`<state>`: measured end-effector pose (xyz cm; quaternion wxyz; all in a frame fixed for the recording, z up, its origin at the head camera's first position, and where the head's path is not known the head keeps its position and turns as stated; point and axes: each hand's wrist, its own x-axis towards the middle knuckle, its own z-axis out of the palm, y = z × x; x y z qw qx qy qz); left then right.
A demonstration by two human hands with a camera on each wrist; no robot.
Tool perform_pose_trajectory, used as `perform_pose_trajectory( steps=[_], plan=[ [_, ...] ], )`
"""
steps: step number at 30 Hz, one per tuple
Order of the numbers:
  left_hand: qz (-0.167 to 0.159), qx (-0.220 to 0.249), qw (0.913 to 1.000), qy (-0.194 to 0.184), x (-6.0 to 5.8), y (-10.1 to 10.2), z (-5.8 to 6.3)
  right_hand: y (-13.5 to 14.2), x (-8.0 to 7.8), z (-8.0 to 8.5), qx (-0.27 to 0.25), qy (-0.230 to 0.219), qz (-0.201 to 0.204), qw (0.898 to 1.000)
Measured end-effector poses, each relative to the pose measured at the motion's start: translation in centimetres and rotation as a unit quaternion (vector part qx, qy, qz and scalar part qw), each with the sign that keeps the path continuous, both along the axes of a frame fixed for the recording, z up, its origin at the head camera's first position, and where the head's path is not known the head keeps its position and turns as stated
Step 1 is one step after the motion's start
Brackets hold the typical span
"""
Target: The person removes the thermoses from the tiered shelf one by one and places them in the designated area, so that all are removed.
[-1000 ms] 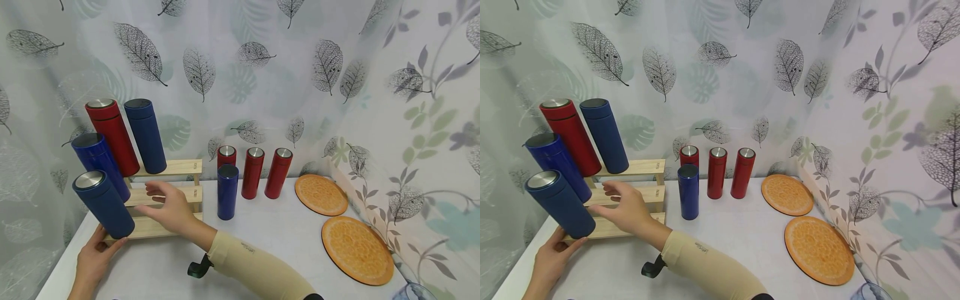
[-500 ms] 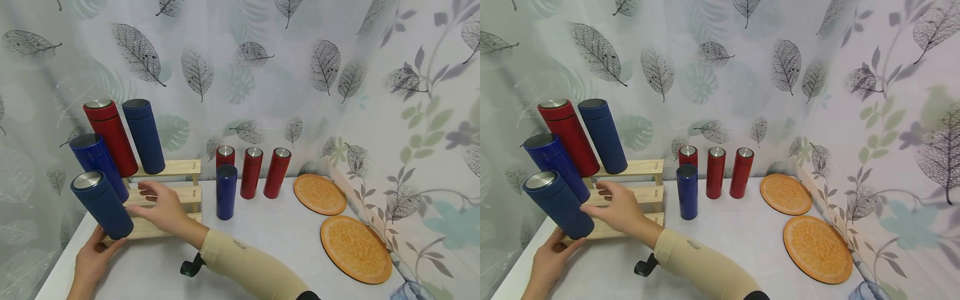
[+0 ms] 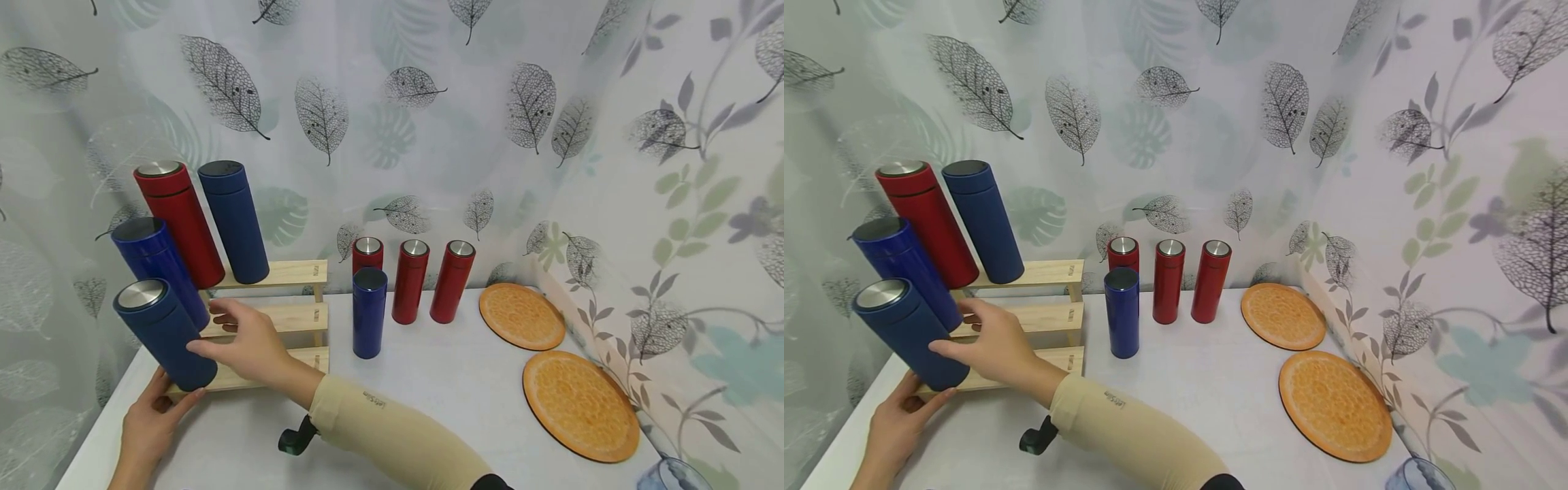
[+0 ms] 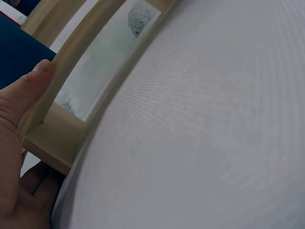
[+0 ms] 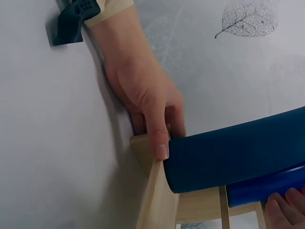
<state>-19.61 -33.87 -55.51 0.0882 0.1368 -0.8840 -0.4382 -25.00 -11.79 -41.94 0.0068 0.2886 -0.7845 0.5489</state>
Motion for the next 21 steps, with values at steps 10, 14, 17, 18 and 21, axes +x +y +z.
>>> perform_pose_trajectory(
  steps=[10, 14, 17, 18, 21],
  plan=[
    [0.007, -0.001, 1.0000, 0.000, -0.1, -0.1, 0.0, -1.5, 0.4, -0.6, 0.017, -0.008, -0.002, 1.000],
    [0.013, -0.001, 0.9999, -0.006, -0.2, -0.1, 0.0, -1.9, 0.4, -0.9, 0.016, -0.006, 0.000, 1.000],
    [0.015, -0.002, 0.9998, -0.011, -0.2, -0.1, 0.0, -2.3, 0.4, -1.2, 0.033, 0.009, 0.000, 0.999],
    [0.015, -0.005, 0.9998, -0.012, -0.2, -0.1, 0.0, -2.4, 0.4, -1.3, 0.039, 0.013, 0.000, 0.999],
    [0.017, -0.012, 0.9997, -0.014, -0.3, -0.1, -0.1, -2.6, 0.3, -1.5, 0.058, 0.024, -0.007, 0.998]
  ],
)
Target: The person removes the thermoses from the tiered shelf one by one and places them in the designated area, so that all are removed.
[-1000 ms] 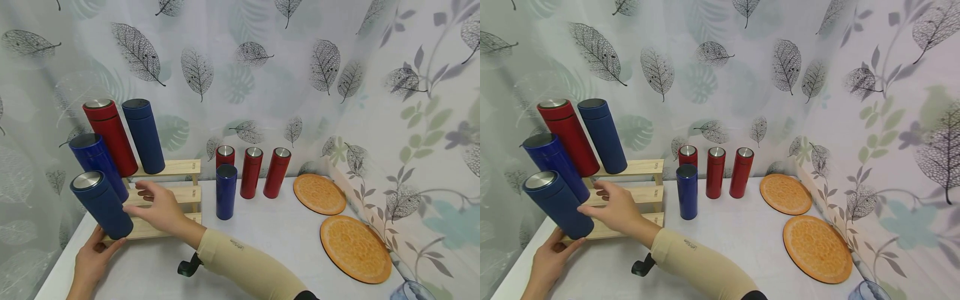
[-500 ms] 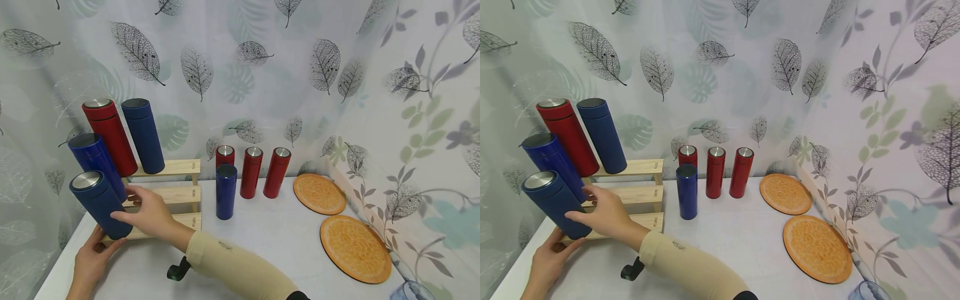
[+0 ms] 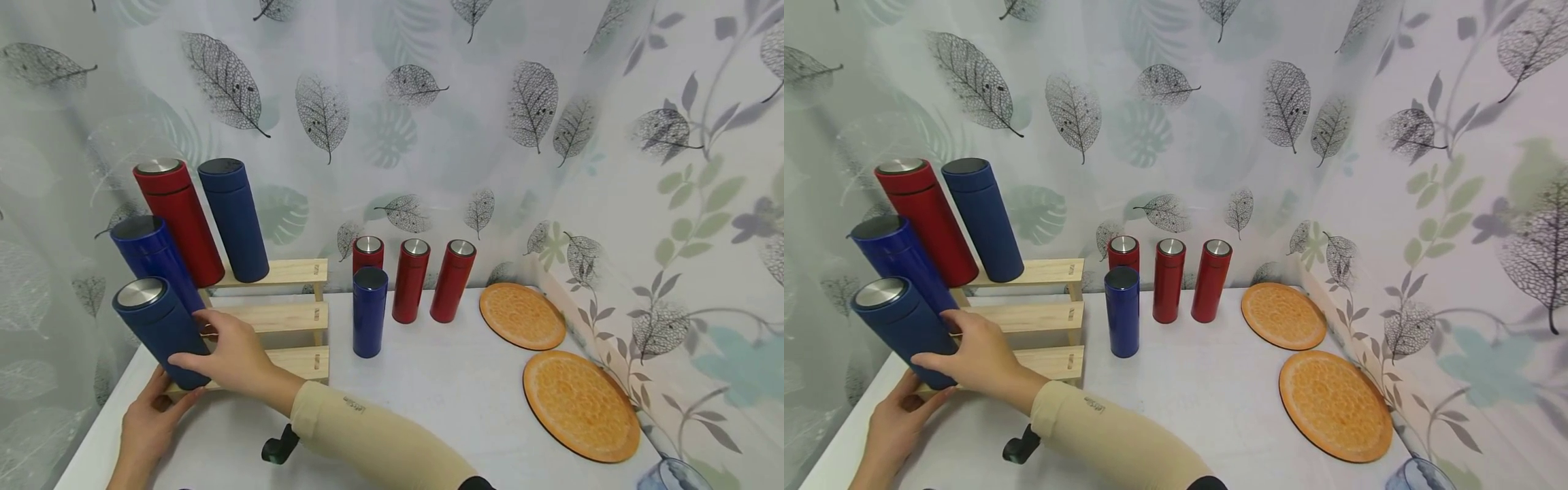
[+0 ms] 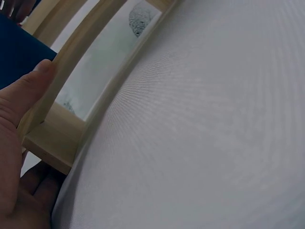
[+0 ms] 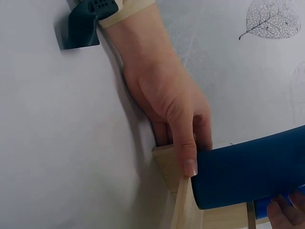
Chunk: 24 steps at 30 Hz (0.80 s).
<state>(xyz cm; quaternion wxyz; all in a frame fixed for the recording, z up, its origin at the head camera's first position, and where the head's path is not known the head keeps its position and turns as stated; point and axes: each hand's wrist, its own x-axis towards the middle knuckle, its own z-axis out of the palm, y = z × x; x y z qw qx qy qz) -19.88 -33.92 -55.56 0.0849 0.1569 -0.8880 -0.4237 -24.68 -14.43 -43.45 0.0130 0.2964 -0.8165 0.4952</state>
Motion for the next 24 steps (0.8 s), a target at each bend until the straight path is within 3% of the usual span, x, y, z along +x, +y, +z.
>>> perform_pose_trajectory(
  steps=[16, 24],
  plan=[
    [-0.005, 0.006, 1.0000, 0.002, 0.3, -0.3, 0.0, -1.5, 0.0, -0.6, 0.037, 0.002, -0.021, 0.999],
    [-0.010, -0.001, 0.9998, 0.016, 0.2, -0.3, -0.3, -1.6, -0.3, -0.8, 0.024, 0.002, -0.025, 0.999]
  ],
)
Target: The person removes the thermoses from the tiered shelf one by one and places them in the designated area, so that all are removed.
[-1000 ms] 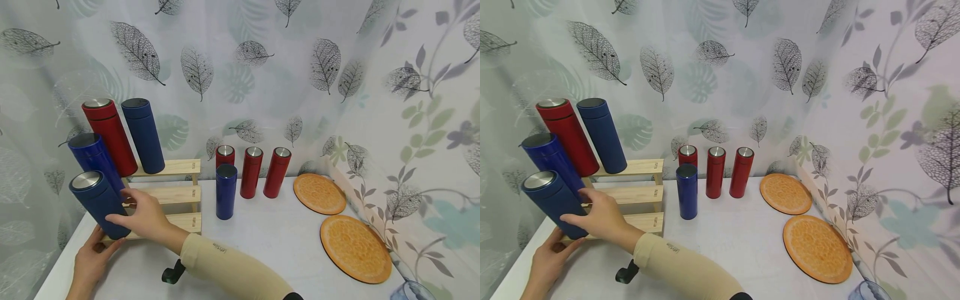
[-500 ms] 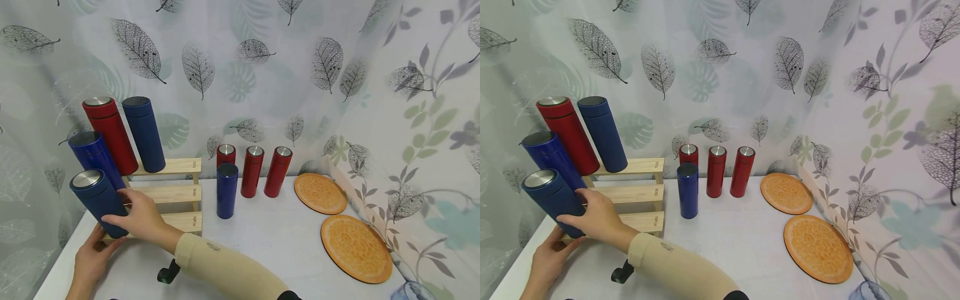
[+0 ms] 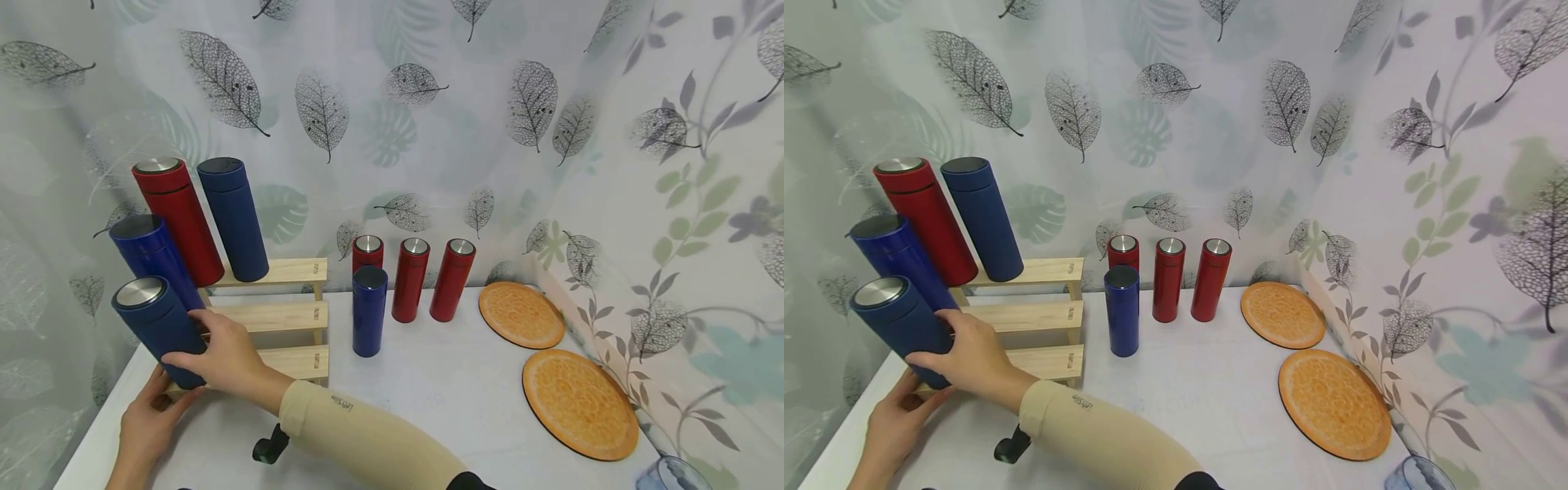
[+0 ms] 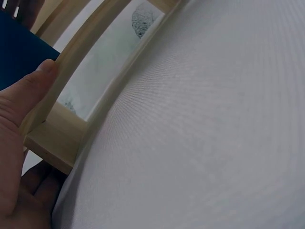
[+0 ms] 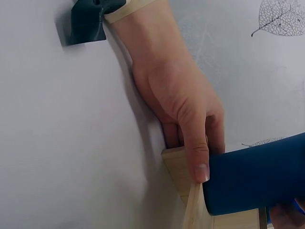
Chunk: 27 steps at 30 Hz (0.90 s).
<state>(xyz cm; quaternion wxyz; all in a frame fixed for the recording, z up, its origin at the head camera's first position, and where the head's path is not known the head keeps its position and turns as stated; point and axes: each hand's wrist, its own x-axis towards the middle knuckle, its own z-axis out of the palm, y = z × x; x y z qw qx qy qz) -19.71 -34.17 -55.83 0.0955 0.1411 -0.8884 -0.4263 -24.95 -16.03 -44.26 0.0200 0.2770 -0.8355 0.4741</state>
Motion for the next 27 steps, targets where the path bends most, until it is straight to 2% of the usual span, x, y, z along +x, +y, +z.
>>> perform_pose_trajectory(
  steps=[15, 24, 27],
  plan=[
    [0.013, -0.008, 0.9998, -0.012, -0.1, 0.1, 0.1, 0.4, -0.2, -0.4, -0.030, -0.014, 0.006, 0.999],
    [0.004, -0.020, 0.9998, 0.004, 0.1, 0.3, 0.2, 1.0, -0.3, -0.6, -0.050, -0.011, 0.021, 0.998],
    [0.000, -0.037, 0.9993, 0.012, 0.2, 0.2, 0.1, 1.2, -0.3, -0.7, -0.053, -0.007, 0.024, 0.998]
  ],
)
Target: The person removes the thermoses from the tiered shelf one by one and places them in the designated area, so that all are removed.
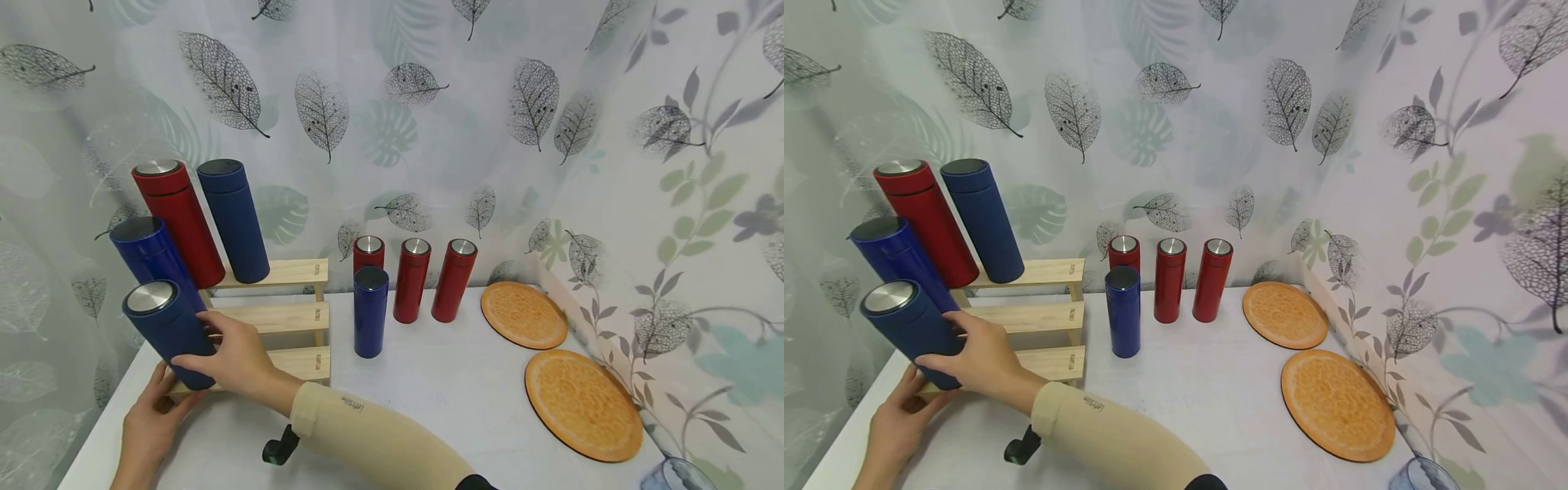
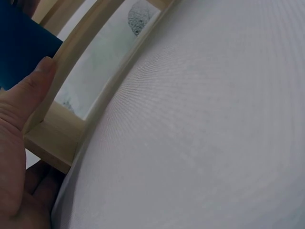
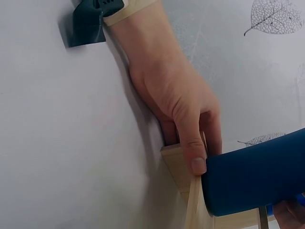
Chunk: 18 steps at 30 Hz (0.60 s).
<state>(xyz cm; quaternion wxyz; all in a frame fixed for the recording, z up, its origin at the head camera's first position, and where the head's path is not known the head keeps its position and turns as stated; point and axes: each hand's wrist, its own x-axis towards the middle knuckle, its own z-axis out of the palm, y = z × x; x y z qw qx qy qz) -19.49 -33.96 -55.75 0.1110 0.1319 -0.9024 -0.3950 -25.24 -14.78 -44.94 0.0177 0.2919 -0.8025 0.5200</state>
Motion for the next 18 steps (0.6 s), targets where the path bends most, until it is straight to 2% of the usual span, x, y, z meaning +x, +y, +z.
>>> perform_pose_trajectory(
  steps=[5, 7, 12, 18],
  plan=[
    [-0.011, -0.038, 0.9989, 0.025, 0.0, 0.1, -0.2, 0.8, 0.0, 0.0, -0.012, -0.001, -0.002, 1.000],
    [-0.013, -0.039, 0.9987, 0.031, 0.0, 0.0, -0.2, 1.1, -0.1, 0.0, -0.018, 0.000, -0.002, 1.000],
    [-0.020, -0.013, 0.9993, 0.029, 0.1, -0.1, -0.2, 1.6, -0.2, -0.1, -0.026, 0.004, -0.001, 1.000],
    [-0.023, -0.005, 0.9994, 0.025, -0.1, 0.0, -0.2, 2.4, -0.1, 0.0, -0.033, -0.004, 0.000, 0.999]
  ],
)
